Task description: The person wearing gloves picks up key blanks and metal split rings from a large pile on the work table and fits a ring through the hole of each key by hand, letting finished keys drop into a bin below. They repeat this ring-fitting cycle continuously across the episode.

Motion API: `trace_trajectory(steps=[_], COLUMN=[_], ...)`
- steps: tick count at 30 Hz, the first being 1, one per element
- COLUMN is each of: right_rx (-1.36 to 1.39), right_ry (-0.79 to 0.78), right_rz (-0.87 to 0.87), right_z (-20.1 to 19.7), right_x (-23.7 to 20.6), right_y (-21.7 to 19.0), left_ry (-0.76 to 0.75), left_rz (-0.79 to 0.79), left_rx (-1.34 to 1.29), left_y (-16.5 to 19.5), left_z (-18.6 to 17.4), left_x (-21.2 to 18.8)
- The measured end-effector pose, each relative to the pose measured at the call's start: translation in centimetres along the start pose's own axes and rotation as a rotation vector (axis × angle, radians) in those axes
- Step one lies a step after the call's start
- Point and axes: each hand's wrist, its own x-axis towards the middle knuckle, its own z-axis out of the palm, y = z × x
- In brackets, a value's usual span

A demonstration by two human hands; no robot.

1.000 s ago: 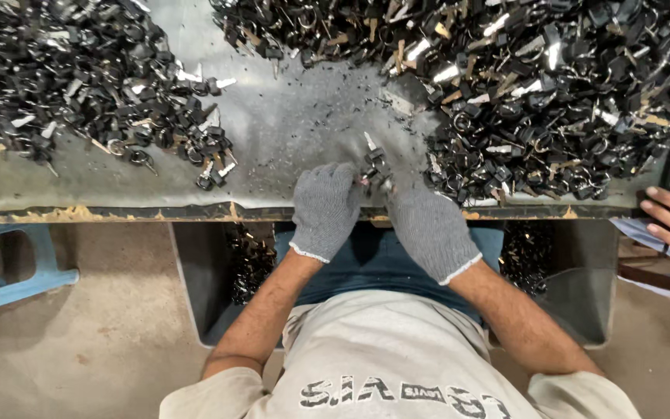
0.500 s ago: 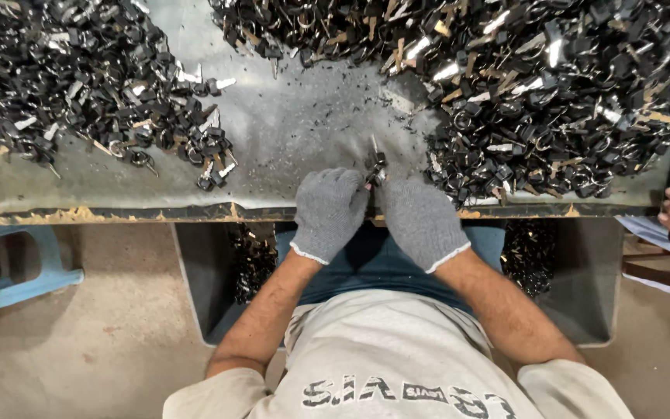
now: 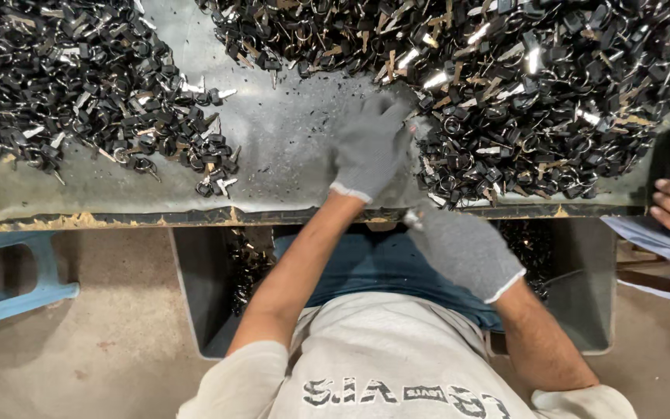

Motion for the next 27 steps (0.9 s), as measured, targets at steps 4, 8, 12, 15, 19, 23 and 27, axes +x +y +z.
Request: trace_trajectory(steps=[4, 8, 12, 15, 19, 23, 27], right_rx=[0.018, -0.014, 0.009, -0.047, 0.070, 0.083, 0.081], right_ry=[0.268, 0.310, 0.345, 0.380, 0.366, 0.369, 0.319], right_rz=[-0.064, 0.057, -0.136, -0.069, -0.026, -0.117, -0.137], right_z=[-1.8, -0.8, 0.9, 1.3, 1.2, 1.4, 1.5], right_x=[1.7, 3.7, 4.5, 4.6, 4.2, 4.3, 5.1], right_y=[0.2, -0.9, -1.8, -2.0, -1.8, -2.1, -2.6], left_ry=[0.080, -0.264, -0.236, -0.179, -0.094, -0.196, -0.090], left_rz=[0.053, -0.258, -0.287, -0.037, 0.030, -0.181, 0.040], left_rx=[0.137, -0.060, -0.340, -0.179, -0.002, -0.109, -0.065], left_y=[0.3, -0.6, -0.8, -0.3, -1.5, -3.0, -3.2], left_z=[1.5, -1.7, -4.8, -5.1, -4.7, -4.5, -4.5], left_x=[1.8, 0.0, -2.8, -4.8, -6.0, -6.9, -7.2])
